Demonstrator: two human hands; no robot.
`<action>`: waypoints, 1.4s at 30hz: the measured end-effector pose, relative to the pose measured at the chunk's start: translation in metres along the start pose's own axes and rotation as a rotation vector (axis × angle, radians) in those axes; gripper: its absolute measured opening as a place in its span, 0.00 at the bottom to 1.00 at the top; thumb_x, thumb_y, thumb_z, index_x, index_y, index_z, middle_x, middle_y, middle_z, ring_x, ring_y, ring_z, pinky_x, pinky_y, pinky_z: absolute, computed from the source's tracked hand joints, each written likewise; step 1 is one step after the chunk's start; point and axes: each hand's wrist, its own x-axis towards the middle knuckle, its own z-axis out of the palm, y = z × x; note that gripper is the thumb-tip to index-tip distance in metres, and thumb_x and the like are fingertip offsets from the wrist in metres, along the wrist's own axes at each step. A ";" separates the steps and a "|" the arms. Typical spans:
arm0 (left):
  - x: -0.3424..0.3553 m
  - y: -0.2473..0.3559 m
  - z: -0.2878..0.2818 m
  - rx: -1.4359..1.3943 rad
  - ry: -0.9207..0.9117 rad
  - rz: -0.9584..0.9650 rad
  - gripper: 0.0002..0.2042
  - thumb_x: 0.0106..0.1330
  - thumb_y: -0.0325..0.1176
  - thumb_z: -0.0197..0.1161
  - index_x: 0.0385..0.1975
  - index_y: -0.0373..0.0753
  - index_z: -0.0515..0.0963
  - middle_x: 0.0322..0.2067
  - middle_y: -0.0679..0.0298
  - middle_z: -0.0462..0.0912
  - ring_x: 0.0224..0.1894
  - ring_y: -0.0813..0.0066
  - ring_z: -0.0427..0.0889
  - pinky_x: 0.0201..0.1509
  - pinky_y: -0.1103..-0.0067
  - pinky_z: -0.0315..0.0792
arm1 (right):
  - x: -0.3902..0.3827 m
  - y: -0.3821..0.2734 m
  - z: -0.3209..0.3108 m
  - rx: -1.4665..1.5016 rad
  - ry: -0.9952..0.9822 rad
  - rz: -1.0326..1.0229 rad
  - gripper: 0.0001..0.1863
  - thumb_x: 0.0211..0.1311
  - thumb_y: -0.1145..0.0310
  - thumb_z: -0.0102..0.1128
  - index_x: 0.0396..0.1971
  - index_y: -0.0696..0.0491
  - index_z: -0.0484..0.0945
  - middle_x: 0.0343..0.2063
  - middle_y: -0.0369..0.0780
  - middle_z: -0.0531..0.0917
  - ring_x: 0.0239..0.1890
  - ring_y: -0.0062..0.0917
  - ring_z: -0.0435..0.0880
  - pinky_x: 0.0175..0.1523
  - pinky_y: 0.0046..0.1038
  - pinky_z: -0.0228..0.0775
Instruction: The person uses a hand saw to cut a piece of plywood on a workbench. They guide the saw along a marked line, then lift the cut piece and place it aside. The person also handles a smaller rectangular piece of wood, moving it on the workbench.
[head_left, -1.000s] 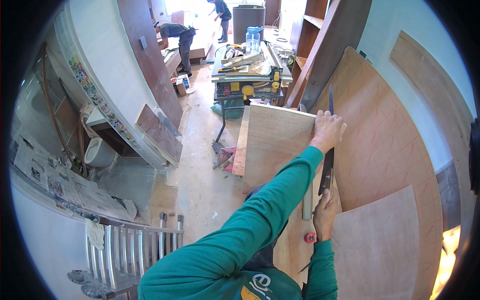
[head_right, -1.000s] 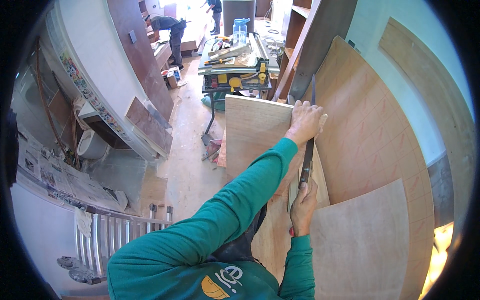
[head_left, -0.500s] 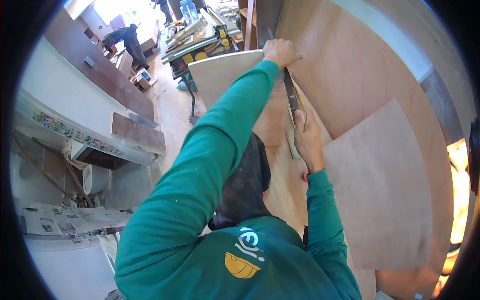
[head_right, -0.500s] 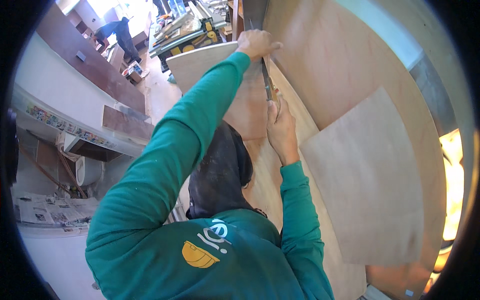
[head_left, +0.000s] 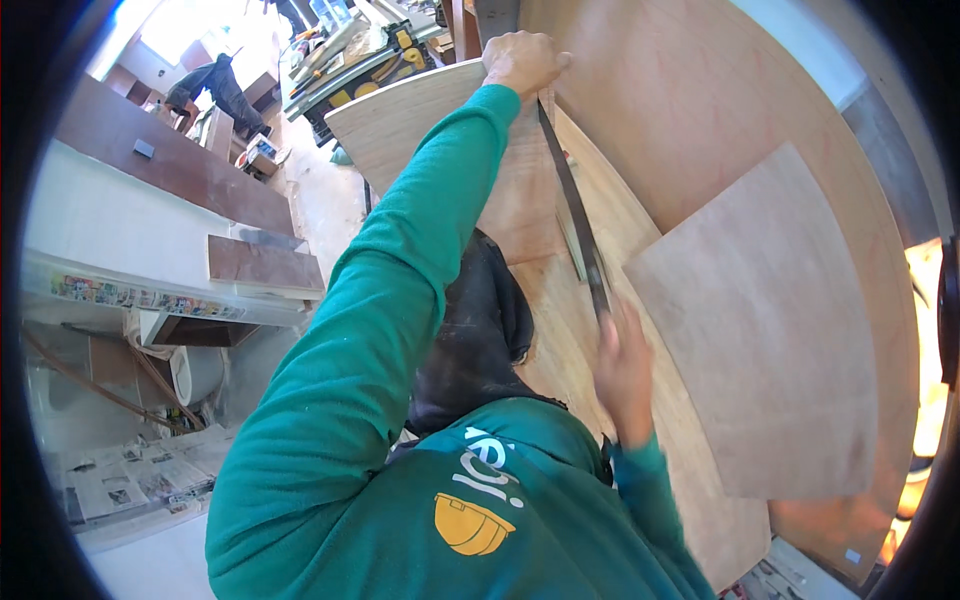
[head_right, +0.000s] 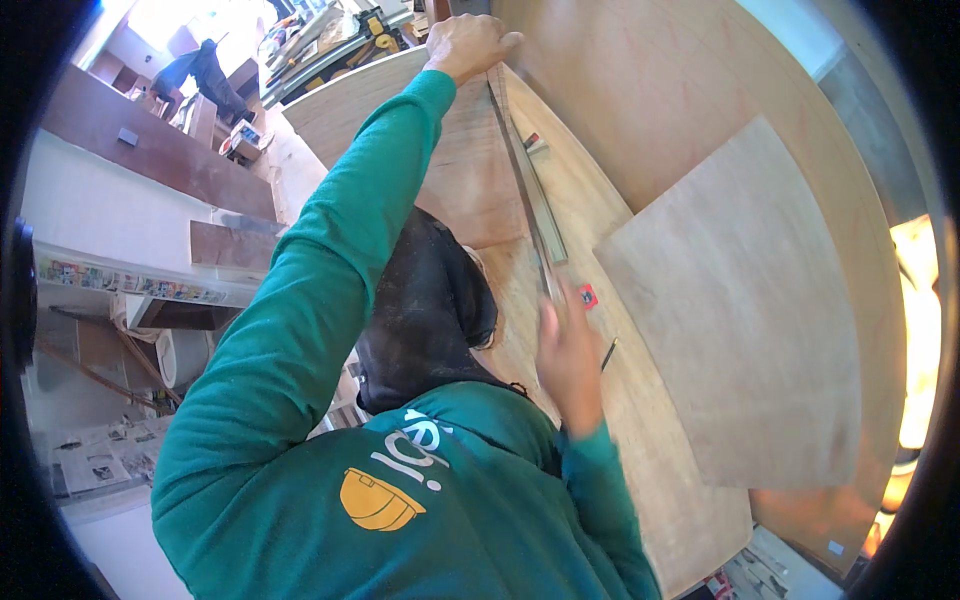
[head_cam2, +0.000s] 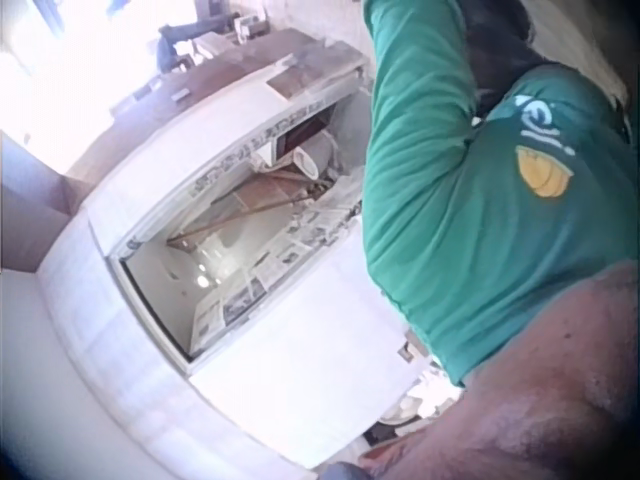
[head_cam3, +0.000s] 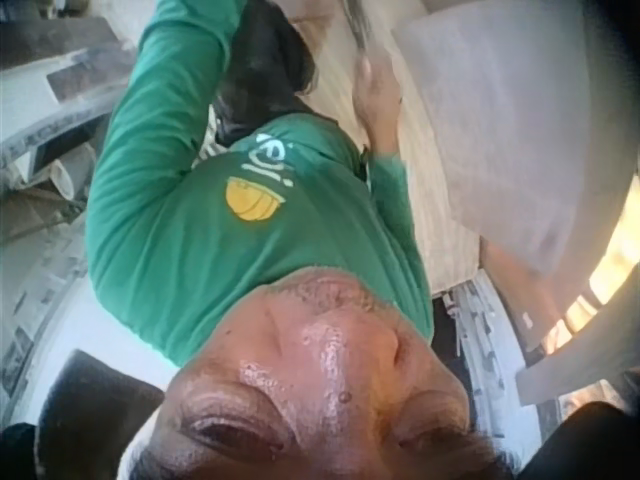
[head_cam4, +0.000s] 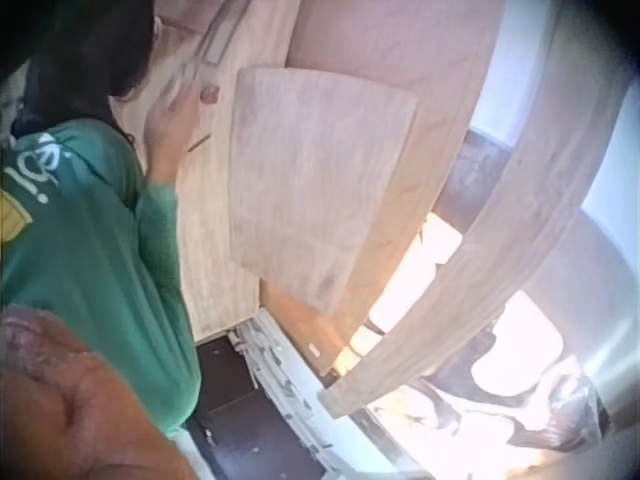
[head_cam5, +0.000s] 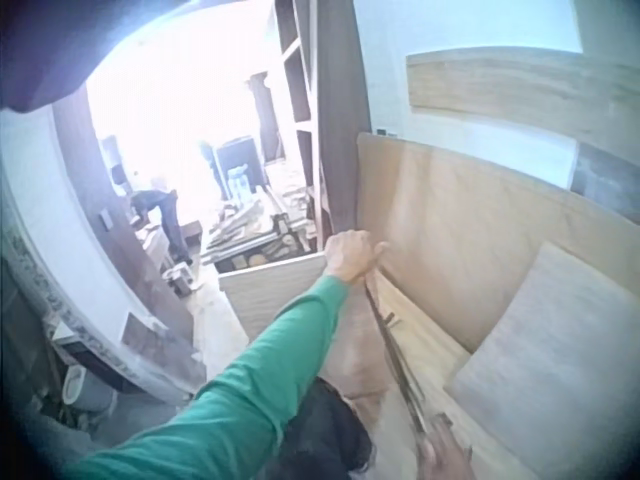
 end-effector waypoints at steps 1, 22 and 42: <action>0.004 0.002 0.002 -0.022 0.021 0.024 0.27 0.72 0.62 0.49 0.42 0.47 0.89 0.40 0.55 0.91 0.45 0.53 0.90 0.50 0.57 0.80 | 0.038 0.010 0.024 -0.036 0.057 -0.084 0.22 0.78 0.64 0.54 0.66 0.56 0.72 0.40 0.60 0.85 0.41 0.56 0.87 0.47 0.46 0.77; 0.011 0.009 -0.005 -0.018 -0.048 0.041 0.24 0.68 0.55 0.52 0.44 0.45 0.88 0.45 0.55 0.90 0.49 0.55 0.89 0.53 0.60 0.81 | 0.112 -0.022 0.035 0.112 -0.096 0.059 0.24 0.81 0.59 0.49 0.63 0.63 0.72 0.48 0.60 0.84 0.50 0.52 0.86 0.55 0.39 0.76; 0.024 0.009 0.004 -0.043 -0.032 0.039 0.24 0.68 0.58 0.54 0.43 0.47 0.90 0.45 0.56 0.90 0.48 0.55 0.89 0.50 0.58 0.81 | 0.127 -0.009 0.040 0.131 0.048 -0.091 0.21 0.78 0.60 0.53 0.62 0.56 0.73 0.36 0.62 0.83 0.41 0.59 0.85 0.43 0.47 0.76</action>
